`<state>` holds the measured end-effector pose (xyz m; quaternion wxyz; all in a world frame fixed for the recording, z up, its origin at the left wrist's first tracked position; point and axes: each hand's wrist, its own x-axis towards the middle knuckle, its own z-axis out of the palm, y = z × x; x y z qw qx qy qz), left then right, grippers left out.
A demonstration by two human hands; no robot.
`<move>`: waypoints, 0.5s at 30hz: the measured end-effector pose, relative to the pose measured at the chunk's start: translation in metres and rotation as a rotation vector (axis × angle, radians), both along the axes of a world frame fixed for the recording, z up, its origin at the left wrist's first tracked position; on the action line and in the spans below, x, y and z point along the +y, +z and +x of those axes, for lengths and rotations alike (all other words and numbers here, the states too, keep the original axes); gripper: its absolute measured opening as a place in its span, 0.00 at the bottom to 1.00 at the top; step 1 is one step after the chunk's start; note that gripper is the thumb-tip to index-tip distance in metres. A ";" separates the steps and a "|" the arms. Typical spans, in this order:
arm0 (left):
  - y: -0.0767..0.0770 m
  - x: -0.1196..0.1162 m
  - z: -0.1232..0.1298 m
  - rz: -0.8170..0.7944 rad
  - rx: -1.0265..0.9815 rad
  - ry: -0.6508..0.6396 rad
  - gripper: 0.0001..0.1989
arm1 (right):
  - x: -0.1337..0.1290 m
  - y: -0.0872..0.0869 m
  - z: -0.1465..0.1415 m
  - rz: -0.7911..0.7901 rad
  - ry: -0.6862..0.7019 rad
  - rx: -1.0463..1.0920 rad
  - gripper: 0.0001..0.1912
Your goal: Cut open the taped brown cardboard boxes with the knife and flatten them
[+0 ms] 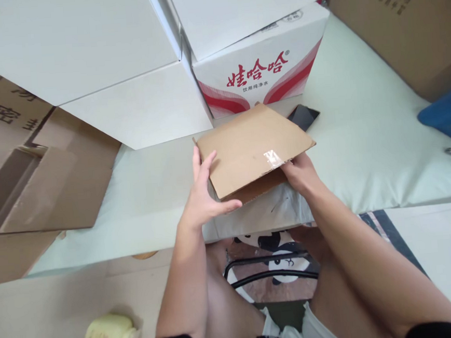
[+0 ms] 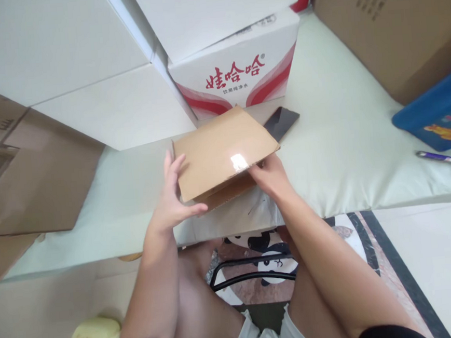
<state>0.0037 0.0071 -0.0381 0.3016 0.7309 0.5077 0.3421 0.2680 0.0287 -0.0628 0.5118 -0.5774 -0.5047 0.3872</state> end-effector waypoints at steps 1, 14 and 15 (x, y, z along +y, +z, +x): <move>-0.001 0.001 0.001 0.031 0.005 0.024 0.61 | 0.000 0.000 0.000 0.000 0.003 -0.008 0.26; -0.024 0.003 0.019 -0.042 -0.181 0.245 0.59 | 0.014 -0.025 0.002 0.033 -0.015 -0.057 0.17; -0.024 0.002 0.022 -0.015 -0.157 0.234 0.61 | 0.015 -0.027 0.002 0.039 -0.012 -0.058 0.15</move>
